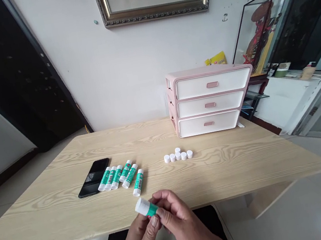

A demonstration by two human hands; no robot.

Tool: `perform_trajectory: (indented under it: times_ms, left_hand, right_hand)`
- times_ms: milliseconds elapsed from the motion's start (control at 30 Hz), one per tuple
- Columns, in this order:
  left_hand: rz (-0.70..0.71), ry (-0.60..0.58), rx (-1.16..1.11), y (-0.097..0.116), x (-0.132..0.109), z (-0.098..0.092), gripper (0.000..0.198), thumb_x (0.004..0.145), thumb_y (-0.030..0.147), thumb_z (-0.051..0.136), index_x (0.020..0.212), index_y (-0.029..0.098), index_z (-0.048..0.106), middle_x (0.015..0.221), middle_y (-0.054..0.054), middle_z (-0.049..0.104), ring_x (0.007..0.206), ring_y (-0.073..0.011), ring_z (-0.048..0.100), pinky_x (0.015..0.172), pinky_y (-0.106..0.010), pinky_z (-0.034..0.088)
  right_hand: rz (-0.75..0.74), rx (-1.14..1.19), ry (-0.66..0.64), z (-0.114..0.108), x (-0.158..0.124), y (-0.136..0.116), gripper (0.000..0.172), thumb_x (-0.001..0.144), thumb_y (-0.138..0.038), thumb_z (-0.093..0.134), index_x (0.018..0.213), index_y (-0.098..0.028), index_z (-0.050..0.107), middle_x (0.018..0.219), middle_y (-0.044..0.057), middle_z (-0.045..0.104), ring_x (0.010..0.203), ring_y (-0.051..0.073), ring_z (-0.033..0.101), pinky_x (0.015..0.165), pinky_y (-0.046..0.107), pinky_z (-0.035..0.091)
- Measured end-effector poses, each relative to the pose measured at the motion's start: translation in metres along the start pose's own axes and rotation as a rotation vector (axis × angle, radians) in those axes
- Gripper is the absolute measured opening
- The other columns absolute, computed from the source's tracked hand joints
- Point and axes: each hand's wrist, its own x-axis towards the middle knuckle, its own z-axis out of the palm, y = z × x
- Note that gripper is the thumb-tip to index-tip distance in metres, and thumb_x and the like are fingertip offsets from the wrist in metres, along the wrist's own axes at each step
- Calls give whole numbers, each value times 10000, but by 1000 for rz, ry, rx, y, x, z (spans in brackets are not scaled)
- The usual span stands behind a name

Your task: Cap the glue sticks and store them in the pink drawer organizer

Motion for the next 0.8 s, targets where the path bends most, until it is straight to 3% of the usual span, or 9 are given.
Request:
perform_trajectory:
  times_ms: [133,200,333,433,533,667,800]
  left_hand:
    - [1,15,10,6,-10,1,388,1008,470,456,1177,186,659,1070,-82,725,942,-204,667,903,-309,537]
    - [-2,36,117,2,-13,-3,333,998,446,484,1128,195,661,1028,-76,730,945,-208,673,895,-298,531]
    - [-5,-27,379,-11,-17,-4,209,953,353,552,1076,239,676,961,-69,748,868,-213,715,788,-267,542]
    - [78,-146,492,-19,-20,3,236,878,253,596,1096,270,684,1031,-65,764,903,-220,735,775,-254,539]
    - [86,-190,544,-26,-24,10,237,812,216,620,1036,255,688,929,-54,776,832,-219,739,732,-245,523]
    - [-44,-237,436,-31,-26,12,219,783,303,666,985,225,697,804,-40,759,697,-190,691,607,-217,472]
    - [-154,-371,195,-23,-24,12,352,728,473,740,981,228,713,677,10,696,661,-165,620,576,-204,452]
  right_hand:
    - [-43,-193,-19,8,-13,9,354,997,-500,521,1238,-267,634,1171,71,675,1030,201,627,923,338,507]
    - [-77,-340,51,3,-17,12,332,1006,-486,500,1203,-267,655,1120,66,694,1036,210,638,951,337,501]
    - [-130,-630,143,-5,-22,13,344,996,-494,494,1219,-274,636,965,55,721,889,210,673,810,307,526]
    - [-181,-838,123,-1,-23,15,314,973,-467,525,1182,-266,646,987,68,739,895,236,688,813,335,511]
    - [-184,-878,54,3,-22,21,260,999,-383,449,1108,-252,645,856,42,731,775,208,687,714,305,493]
    - [-179,-786,17,3,-24,31,273,969,-278,406,1064,-257,661,656,-18,639,570,151,591,561,253,427]
    - [-157,-779,-72,-1,-33,35,315,901,-225,421,994,-274,718,613,-30,615,548,140,571,542,233,419]
